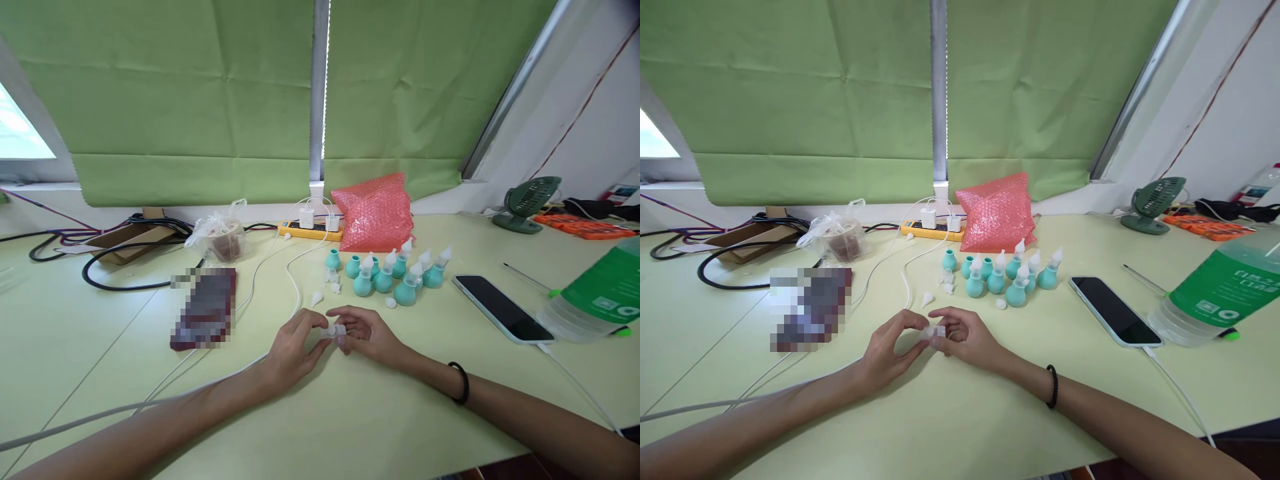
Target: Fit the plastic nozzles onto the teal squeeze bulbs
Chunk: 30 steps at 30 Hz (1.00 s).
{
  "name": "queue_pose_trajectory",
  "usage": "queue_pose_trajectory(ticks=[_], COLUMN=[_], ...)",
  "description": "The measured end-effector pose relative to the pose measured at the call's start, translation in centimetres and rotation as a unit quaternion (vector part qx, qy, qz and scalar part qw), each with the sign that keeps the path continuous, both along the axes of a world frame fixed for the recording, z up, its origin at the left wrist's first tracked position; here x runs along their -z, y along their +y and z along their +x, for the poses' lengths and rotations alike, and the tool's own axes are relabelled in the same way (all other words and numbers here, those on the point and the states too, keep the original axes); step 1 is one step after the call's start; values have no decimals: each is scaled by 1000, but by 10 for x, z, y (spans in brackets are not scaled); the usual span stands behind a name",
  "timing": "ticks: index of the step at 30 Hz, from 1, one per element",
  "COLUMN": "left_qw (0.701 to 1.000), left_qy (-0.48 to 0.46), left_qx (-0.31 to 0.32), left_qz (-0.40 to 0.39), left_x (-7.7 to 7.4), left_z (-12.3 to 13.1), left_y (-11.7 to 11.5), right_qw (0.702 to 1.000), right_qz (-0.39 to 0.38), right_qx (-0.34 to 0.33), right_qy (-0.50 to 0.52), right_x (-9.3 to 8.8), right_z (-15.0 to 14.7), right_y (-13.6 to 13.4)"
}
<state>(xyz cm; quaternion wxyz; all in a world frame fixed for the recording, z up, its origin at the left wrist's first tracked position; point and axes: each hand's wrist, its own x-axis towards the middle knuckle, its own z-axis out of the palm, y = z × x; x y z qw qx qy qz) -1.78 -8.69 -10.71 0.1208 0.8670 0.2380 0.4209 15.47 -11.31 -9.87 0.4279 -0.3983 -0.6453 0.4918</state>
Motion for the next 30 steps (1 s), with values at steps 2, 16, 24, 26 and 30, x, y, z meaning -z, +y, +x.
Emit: queue_pose_trajectory(ticks=[2,16,24,26,30], left_qw=[1000,999,997,997,998], left_qy=[-4,-18,-29,-32,-21], left_qx=[14,37,31,31,32], left_qz=[21,7,-62,-66,-58], left_x=[0,3,-4,-6,-9], left_z=[1,1,0,0,0], left_y=[0,-2,-3,-3,-3], right_qw=[999,999,994,993,993], right_qz=[-40,-32,-90,-91,-80], right_qx=[6,-12,-38,-49,-73], right_qy=[12,-31,54,57,42], right_x=[2,0,3,2,0], right_z=[-1,1,3,4,7], right_y=[1,-1,5,6,7])
